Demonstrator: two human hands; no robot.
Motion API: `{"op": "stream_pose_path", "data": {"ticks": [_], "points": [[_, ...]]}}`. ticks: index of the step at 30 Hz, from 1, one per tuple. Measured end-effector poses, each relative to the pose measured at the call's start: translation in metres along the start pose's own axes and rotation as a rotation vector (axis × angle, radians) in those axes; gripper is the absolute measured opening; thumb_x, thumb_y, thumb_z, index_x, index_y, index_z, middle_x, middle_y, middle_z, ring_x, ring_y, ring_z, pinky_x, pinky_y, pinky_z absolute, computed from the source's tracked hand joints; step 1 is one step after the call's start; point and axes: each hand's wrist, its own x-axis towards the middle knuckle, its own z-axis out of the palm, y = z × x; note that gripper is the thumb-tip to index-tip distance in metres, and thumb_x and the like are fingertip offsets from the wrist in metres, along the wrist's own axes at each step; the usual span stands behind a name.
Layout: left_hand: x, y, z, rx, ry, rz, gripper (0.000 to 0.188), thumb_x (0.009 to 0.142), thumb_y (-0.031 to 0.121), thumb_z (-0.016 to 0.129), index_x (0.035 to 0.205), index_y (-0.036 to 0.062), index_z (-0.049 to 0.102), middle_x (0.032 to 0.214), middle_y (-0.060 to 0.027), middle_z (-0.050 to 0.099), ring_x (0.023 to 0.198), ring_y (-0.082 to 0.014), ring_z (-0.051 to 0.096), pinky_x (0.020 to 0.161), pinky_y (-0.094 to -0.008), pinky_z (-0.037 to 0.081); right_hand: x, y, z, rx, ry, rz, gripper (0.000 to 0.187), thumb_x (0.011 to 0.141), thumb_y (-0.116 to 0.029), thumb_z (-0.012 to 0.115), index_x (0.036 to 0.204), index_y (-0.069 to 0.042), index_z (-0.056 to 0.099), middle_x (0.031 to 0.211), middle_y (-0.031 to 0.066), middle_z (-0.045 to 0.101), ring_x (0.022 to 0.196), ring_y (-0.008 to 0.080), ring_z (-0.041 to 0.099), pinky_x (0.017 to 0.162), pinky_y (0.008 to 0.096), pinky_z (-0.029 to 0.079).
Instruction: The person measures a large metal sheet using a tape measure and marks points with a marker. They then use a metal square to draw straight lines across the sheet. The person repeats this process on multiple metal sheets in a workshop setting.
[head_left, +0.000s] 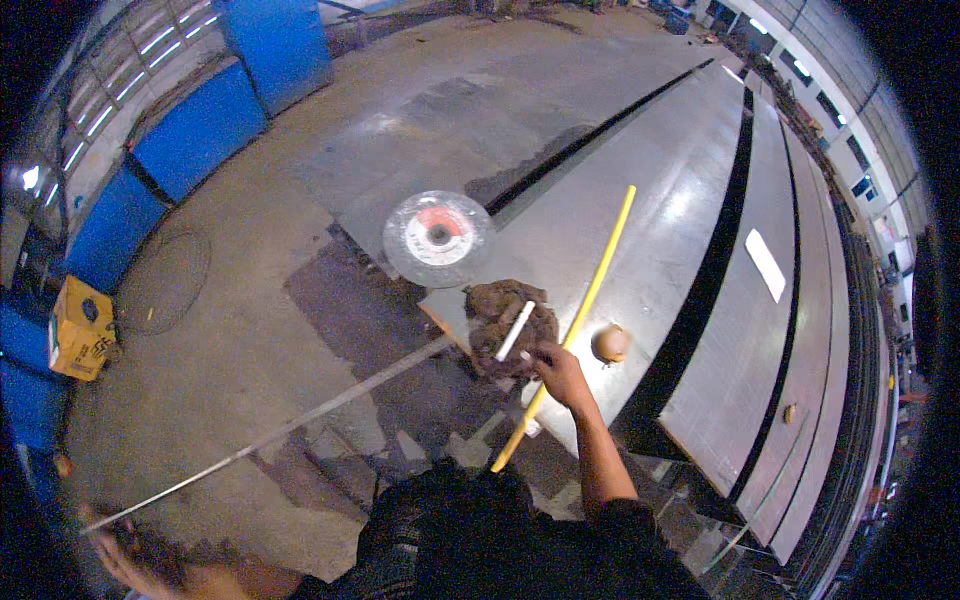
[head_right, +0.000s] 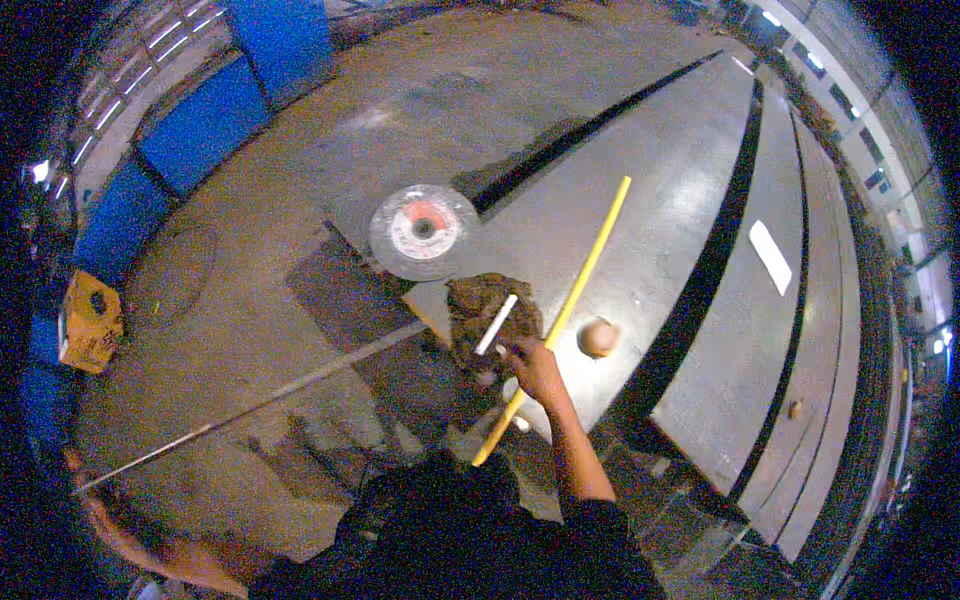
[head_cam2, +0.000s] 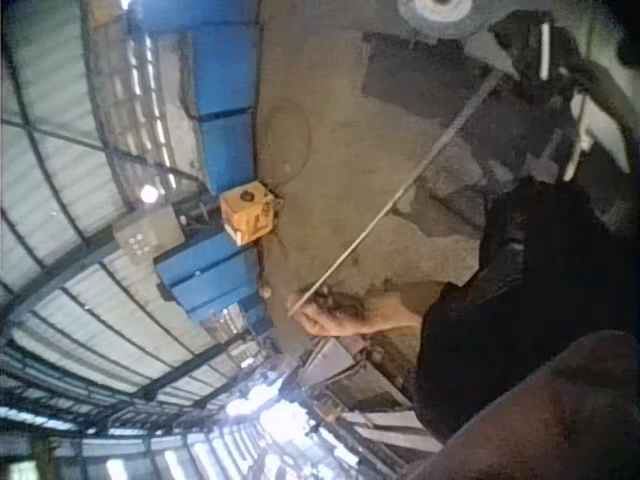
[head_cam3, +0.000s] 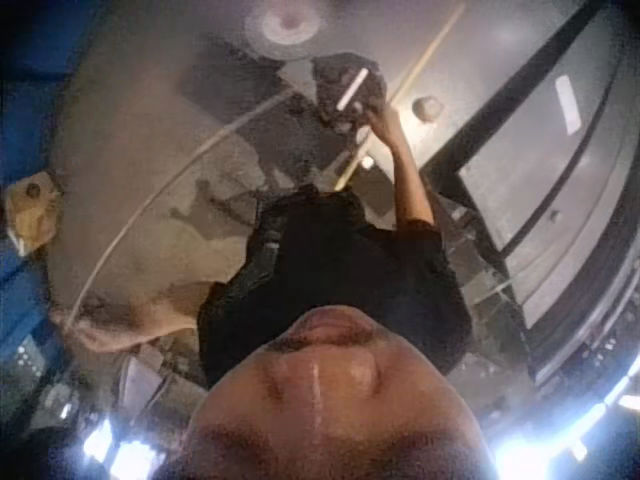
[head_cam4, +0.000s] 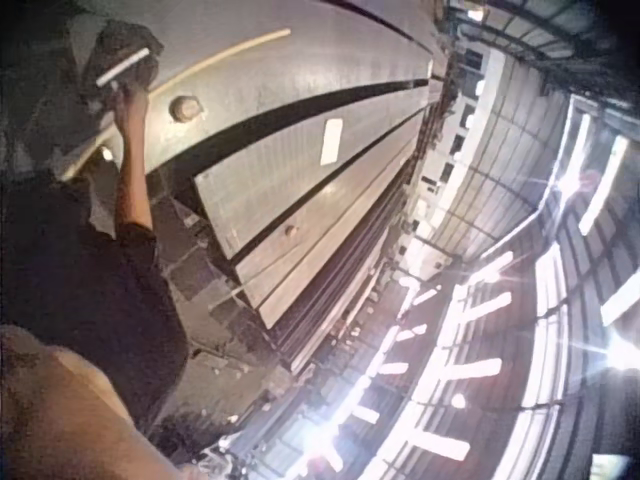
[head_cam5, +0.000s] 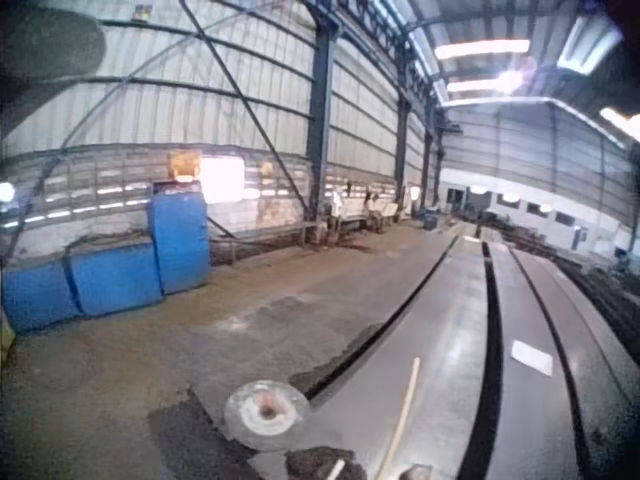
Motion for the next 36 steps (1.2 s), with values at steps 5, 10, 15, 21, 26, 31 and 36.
{"op": "stream_pose_path", "data": {"ticks": [5,10,15,21,26,31,36], "points": [[-0.001,0.088,0.033,0.382,0.093,0.118,0.035,0.094,0.034,0.070,0.101,-0.0002,0.068,0.084,-0.0160,0.064,0.074,-0.0232,0.054,0.067,-0.0397,0.047,0.111,-0.056,0.061,-0.141,0.013,-0.284,0.025,0.085,-0.020,0.066,0.104,-0.004,0.071,0.095,0.0262,0.068,0.091,0.0454,0.066,0.080,0.0503,0.053],[-0.009,0.103,-0.018,0.830,0.096,0.303,0.037,0.094,0.031,0.070,0.091,-0.0053,0.068,0.078,-0.0156,0.062,0.072,-0.0220,0.053,0.066,-0.0380,0.046,0.242,-0.091,0.130,-0.166,0.111,-0.300,0.027,0.082,-0.023,0.069,0.102,-0.006,0.071,0.094,0.0244,0.070,0.088,0.0418,0.068,0.078,0.0500,0.055],[-0.015,0.074,-0.012,0.890,0.106,0.153,0.047,0.094,0.036,0.070,0.085,-0.0090,0.064,0.069,-0.0184,0.060,0.065,-0.0271,0.051,0.065,-0.0416,0.047,0.328,-0.105,0.158,-0.222,0.250,-0.150,0.025,0.081,-0.024,0.070,0.100,-0.007,0.072,0.096,0.0215,0.072,0.091,0.0401,0.069,0.081,0.0486,0.054],[-0.001,-0.069,-0.051,0.954,-0.287,-0.328,0.037,0.096,0.031,0.064,0.106,-0.0044,0.064,0.103,-0.0166,0.068,0.090,-0.0256,0.060,0.081,-0.0372,0.050,0.401,-0.069,0.168,-0.130,0.373,-0.144,0.025,0.081,-0.023,0.072,0.100,-0.007,0.072,0.099,0.0205,0.070,0.095,0.0392,0.067,0.084,0.0478,0.053],[-0.009,-0.163,0.053,0.819,-0.362,-0.326,0.024,0.089,0.023,0.074,0.084,0.0012,0.066,0.066,-0.0014,0.059,0.052,-0.0088,0.045,0.047,-0.0282,0.035,0.388,-0.057,0.168,-0.292,0.331,-0.282,0.025,0.084,-0.017,0.068,0.105,-0.005,0.071,0.103,0.0195,0.065,0.097,0.0380,0.065,0.083,0.0476,0.052],[0.002,-0.262,0.127,0.881,-0.606,-0.559,0.029,0.086,0.025,0.076,0.075,0.0006,0.065,0.058,-0.0026,0.055,0.050,-0.0112,0.046,0.049,-0.0312,0.036,0.364,-0.068,0.160,-0.429,0.118,-0.438,0.041,0.082,-0.017,0.065,0.120,-0.003,0.060,0.111,0.0221,0.060,0.106,0.0416,0.060,0.086,0.0488,0.054],[0.010,-0.330,0.200,0.731,-0.630,-0.508,0.031,0.087,0.024,0.074,0.070,0.0009,0.061,0.056,-0.0026,0.052,0.050,-0.0123,0.046,0.049,-0.0321,0.036,0.373,-0.082,0.137,-0.455,-0.012,-0.362,0.053,0.084,-0.028,0.070,0.129,-0.003,0.057,0.113,0.0225,0.060,0.109,0.0399,0.059,0.091,0.0470,0.052]]}}
